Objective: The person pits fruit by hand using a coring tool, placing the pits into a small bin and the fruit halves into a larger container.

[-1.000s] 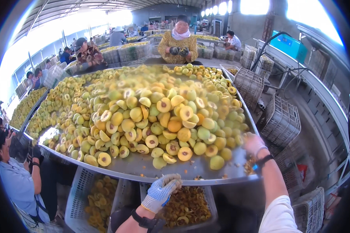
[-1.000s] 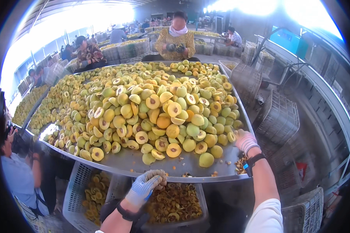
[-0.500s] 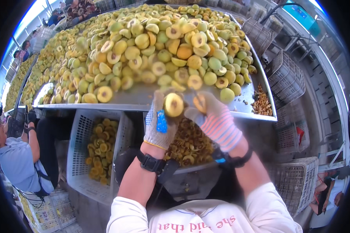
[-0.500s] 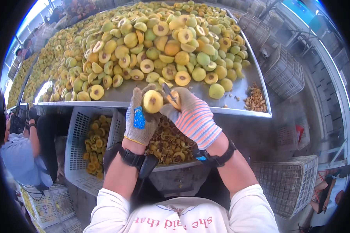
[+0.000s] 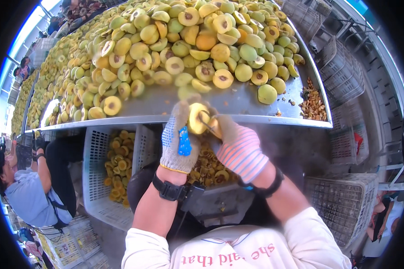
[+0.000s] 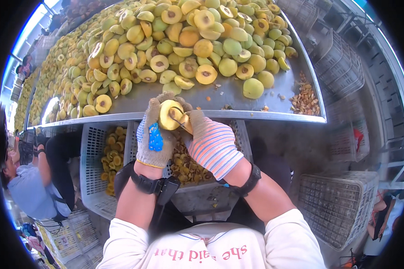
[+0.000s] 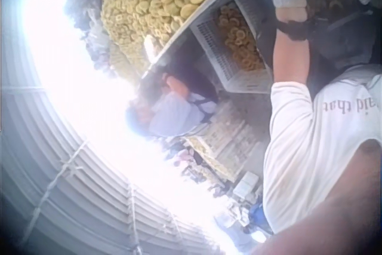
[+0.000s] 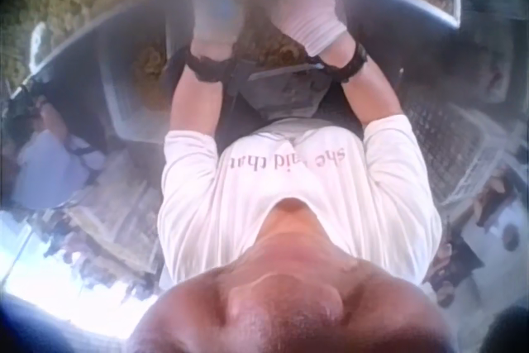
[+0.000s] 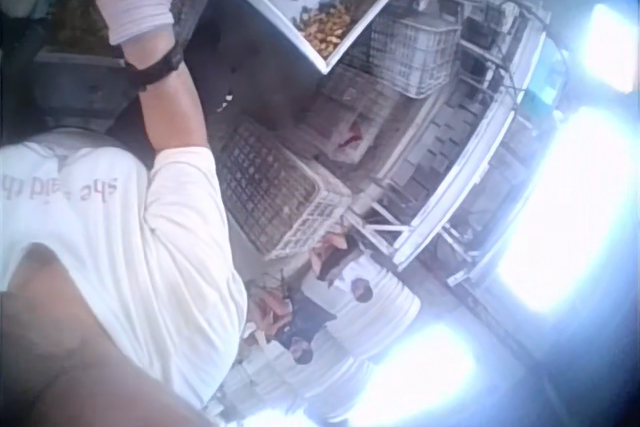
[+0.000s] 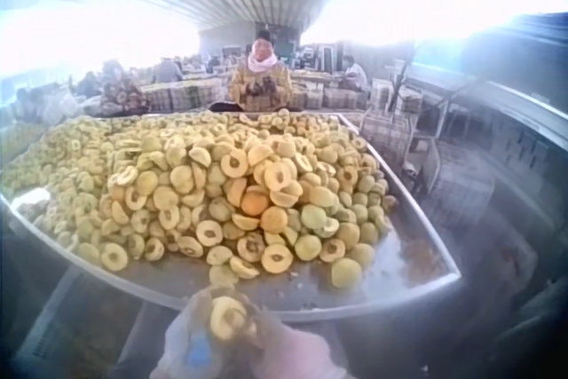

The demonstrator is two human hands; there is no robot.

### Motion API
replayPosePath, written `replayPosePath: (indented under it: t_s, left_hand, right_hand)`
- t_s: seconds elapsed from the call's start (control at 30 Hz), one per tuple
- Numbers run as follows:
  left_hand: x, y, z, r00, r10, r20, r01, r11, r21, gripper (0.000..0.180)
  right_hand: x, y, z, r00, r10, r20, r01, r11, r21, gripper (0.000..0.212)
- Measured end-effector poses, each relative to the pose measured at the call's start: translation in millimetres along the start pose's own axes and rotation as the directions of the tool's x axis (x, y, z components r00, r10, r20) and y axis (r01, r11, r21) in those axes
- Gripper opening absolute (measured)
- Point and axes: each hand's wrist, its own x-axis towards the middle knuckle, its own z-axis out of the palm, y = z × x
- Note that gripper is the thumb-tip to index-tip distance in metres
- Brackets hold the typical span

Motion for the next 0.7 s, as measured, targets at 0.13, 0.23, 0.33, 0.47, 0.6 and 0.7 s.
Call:
replayPosePath:
  t_s: [0.13,0.23,0.33,0.47,0.6,0.7]
  left_hand:
    - [4.6,-4.1,5.2,0.999,-0.012,-0.033,0.012,1.0,-0.007,0.038]
    - [8.5,-7.7,3.7,0.999,0.037,-0.024,-0.035,0.997,0.062,0.036]
    - [8.3,-12.9,4.2,0.996,0.02,-0.088,-0.016,0.999,0.044,0.033]
    - [7.1,-18.2,2.5,0.983,0.101,-0.151,-0.08,0.987,0.136,0.03]
    - [6.5,-19.3,-3.8,0.966,0.197,-0.168,-0.144,0.948,0.283,0.031]
    - [5.3,-13.6,-6.8,0.985,0.11,-0.136,-0.08,0.975,0.209,0.033]
  right_hand:
    - [5.4,5.8,2.0,0.997,0.029,0.078,-0.024,0.997,-0.068,0.044]
    - [5.6,-1.3,1.1,0.981,0.088,0.172,-0.08,0.995,-0.054,0.043]
    - [0.6,0.8,9.5,0.985,0.064,0.158,-0.061,0.998,-0.022,0.046]
    - [3.8,-3.8,11.7,0.976,0.087,0.198,-0.087,0.996,-0.009,0.046]
    - [8.6,-7.7,10.5,0.924,0.174,0.34,-0.187,0.982,0.007,0.051]
    - [11.1,-1.3,8.3,0.934,0.127,0.333,-0.163,0.983,0.08,0.055]
